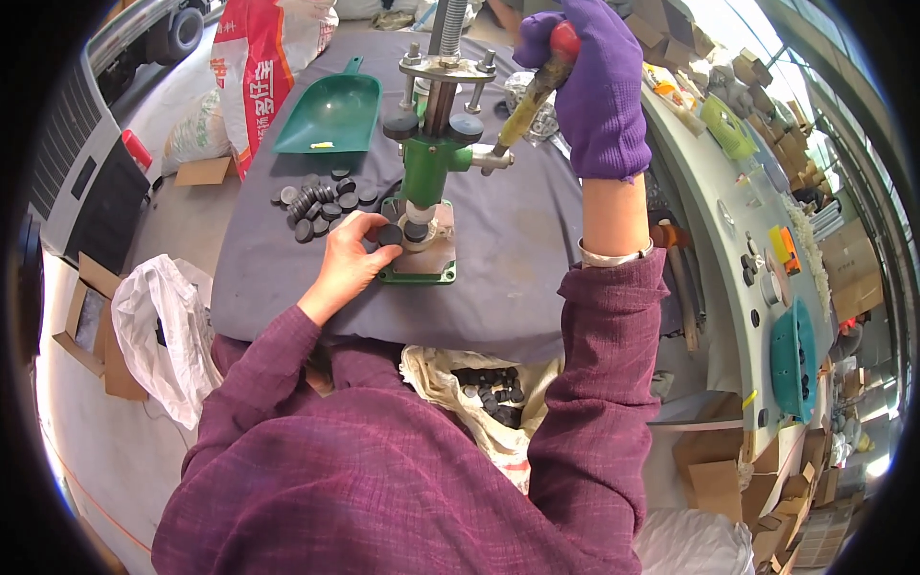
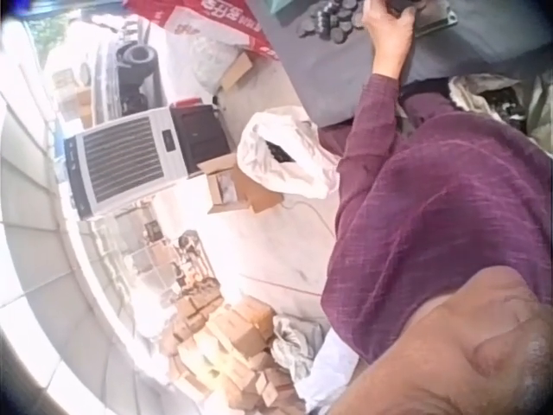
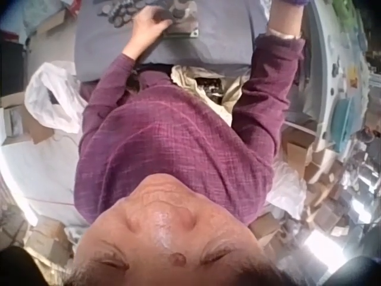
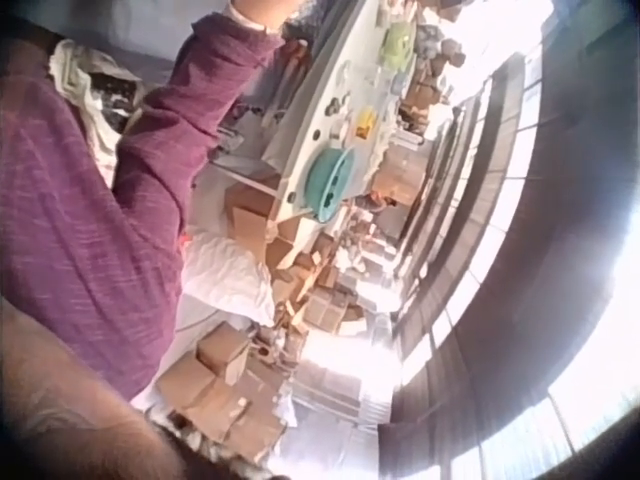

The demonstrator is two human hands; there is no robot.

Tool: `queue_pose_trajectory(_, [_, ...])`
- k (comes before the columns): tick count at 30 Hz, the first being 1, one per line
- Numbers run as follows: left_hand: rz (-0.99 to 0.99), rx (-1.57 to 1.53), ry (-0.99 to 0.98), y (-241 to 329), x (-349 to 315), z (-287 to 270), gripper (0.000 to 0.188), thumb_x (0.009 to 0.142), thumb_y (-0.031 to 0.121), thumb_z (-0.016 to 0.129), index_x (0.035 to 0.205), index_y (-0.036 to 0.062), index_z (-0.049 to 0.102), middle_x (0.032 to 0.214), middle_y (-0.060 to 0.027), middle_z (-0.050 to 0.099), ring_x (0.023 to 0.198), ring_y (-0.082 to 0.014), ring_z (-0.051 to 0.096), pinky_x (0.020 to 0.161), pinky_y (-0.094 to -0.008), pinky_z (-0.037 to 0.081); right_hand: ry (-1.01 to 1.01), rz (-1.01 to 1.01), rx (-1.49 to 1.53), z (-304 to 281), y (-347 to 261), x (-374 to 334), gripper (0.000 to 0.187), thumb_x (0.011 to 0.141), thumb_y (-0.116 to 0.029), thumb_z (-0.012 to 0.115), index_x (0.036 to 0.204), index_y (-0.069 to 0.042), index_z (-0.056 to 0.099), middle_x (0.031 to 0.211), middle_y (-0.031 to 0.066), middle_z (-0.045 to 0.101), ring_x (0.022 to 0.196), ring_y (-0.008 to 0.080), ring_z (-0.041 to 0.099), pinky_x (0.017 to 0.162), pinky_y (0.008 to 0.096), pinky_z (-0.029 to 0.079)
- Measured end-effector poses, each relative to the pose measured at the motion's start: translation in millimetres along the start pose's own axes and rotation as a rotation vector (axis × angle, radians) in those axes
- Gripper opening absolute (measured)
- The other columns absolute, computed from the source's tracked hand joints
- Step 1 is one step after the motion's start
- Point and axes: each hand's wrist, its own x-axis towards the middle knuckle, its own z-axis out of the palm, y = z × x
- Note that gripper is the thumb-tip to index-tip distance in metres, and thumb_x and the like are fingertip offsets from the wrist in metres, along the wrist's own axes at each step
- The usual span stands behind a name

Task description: The person processes small circular parts using a manual press machine.

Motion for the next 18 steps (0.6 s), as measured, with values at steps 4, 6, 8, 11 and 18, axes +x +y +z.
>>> queue_pose_trajectory(4, [0.027,0.013,0.003,-2,2,12,0.037,0.067,0.011,0.079,0.099,-0.0017,0.066,0.086,-0.0082,0.06,0.077,-0.0202,0.059,0.073,-0.0327,0.049,-0.347,-0.069,0.367,-18,19,20,0.041,0.097,-0.026,0.05,0.121,0.006,0.057,0.073,0.0066,0.06,0.063,0.0172,0.057,0.062,0.0309,0.051])
queue_pose_trajectory(6, [-0.051,-0.001,-0.008,-3,3,13,0.038,0.067,0.016,0.079,0.098,-0.0017,0.067,0.091,-0.0114,0.06,0.09,-0.0282,0.059,0.078,-0.0382,0.05,-0.712,-0.094,0.764,-8,22,20,0.041,0.097,-0.026,0.05,0.121,0.006,0.058,0.072,0.0062,0.059,0.062,0.017,0.057,0.062,0.0309,0.051])
queue_pose_trajectory(8, [-0.018,0.027,0.013,-3,6,17,0.038,0.067,0.017,0.079,0.097,-0.0018,0.067,0.092,-0.0116,0.06,0.093,-0.0288,0.058,0.08,-0.0383,0.049,0.082,-0.04,-0.057,13,-1,-4,0.042,0.095,-0.025,0.05,0.121,0.006,0.058,0.073,0.0058,0.059,0.062,0.0159,0.056,0.062,0.0306,0.05])
queue_pose_trajectory(11, [-0.018,0.057,-0.003,3,13,27,0.039,0.066,0.014,0.081,0.099,-0.0023,0.068,0.098,-0.0103,0.059,0.1,-0.0278,0.055,0.086,-0.0366,0.047,0.018,-0.015,-0.176,-10,3,5,0.046,0.102,-0.03,0.04,0.129,0.004,0.055,0.101,0.0128,0.065,0.086,0.02,0.063,0.086,0.0365,0.053])
queue_pose_trajectory(18, [-0.001,0.083,-0.015,-3,23,43,0.042,0.066,0.025,0.081,0.1,0.0025,0.07,0.106,-0.0087,0.06,0.11,-0.0295,0.048,0.092,-0.0416,0.04,-0.665,-0.116,0.907,-11,24,16,0.042,0.093,-0.023,0.049,0.122,0.006,0.058,0.077,0.0064,0.059,0.061,0.0148,0.055,0.061,0.03,0.051])
